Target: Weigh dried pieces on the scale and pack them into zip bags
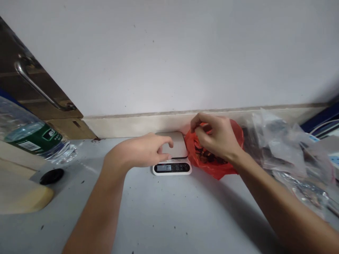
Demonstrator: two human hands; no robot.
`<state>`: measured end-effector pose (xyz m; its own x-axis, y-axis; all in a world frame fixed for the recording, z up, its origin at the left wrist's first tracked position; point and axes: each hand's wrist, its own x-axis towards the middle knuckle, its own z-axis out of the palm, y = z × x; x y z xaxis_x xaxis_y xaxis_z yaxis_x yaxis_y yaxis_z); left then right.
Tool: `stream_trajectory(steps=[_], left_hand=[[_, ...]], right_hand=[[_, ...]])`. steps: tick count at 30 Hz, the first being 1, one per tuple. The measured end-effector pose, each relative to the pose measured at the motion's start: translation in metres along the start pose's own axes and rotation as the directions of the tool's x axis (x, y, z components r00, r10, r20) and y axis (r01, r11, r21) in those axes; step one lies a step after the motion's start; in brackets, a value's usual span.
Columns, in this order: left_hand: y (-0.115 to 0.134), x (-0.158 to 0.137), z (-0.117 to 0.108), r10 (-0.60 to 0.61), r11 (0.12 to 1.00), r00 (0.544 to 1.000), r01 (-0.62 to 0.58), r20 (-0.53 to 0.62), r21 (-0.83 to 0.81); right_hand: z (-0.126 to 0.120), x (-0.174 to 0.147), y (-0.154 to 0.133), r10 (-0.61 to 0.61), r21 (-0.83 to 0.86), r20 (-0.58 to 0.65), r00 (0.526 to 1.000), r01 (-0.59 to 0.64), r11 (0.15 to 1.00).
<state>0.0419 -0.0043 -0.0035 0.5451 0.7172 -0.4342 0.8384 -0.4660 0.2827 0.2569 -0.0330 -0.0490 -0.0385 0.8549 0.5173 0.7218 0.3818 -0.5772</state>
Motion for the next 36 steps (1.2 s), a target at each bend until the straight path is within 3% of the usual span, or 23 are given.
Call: stream_trajectory(steps=[3,7,9,12,14,19,25,29,34,36], left_hand=[[0.004,-0.001,-0.002,0.007,1.0,1.0,-0.007,0.003,0.008],[0.009,-0.003,-0.003,-0.009,1.0,1.0,0.009,0.019,0.0],[0.011,-0.004,-0.002,-0.016,1.0,1.0,0.016,0.027,-0.004],[0.017,-0.004,0.0,-0.03,0.999,0.999,0.029,0.037,0.019],[0.021,-0.002,0.002,-0.021,0.999,0.999,0.019,0.038,0.029],[0.03,0.001,0.006,0.089,0.996,0.996,-0.089,0.023,0.0],[0.035,0.003,0.01,0.312,0.947,0.936,-0.321,-0.163,-0.028],[0.036,0.005,0.012,0.368,0.926,0.918,-0.376,-0.149,-0.031],[0.036,0.01,0.015,0.419,0.903,0.873,-0.429,-0.25,0.018],[0.036,0.013,0.018,0.432,0.898,0.855,-0.436,-0.287,0.052]], right_hand=[[-0.01,0.006,-0.002,-0.035,-0.01,0.125,0.992,0.036,0.999],[-0.03,0.011,-0.002,0.026,-0.1,0.3,0.954,0.004,0.995],[-0.041,0.011,0.001,0.053,-0.148,0.455,0.889,0.017,0.989],[-0.056,0.008,0.008,0.113,-0.214,0.672,0.732,0.046,0.976],[-0.064,0.007,0.013,0.152,-0.258,0.703,0.695,0.05,0.965],[-0.082,0.005,0.021,0.156,-0.281,0.668,0.727,0.053,0.958],[-0.091,0.003,0.026,0.161,-0.269,0.665,0.729,0.032,0.963],[-0.09,0.003,0.03,0.18,-0.271,0.662,0.728,0.008,0.962],[-0.089,0.001,0.029,0.185,-0.239,0.653,0.735,-0.032,0.97],[-0.09,0.0,0.028,0.09,-0.205,0.513,0.854,0.02,0.979]])
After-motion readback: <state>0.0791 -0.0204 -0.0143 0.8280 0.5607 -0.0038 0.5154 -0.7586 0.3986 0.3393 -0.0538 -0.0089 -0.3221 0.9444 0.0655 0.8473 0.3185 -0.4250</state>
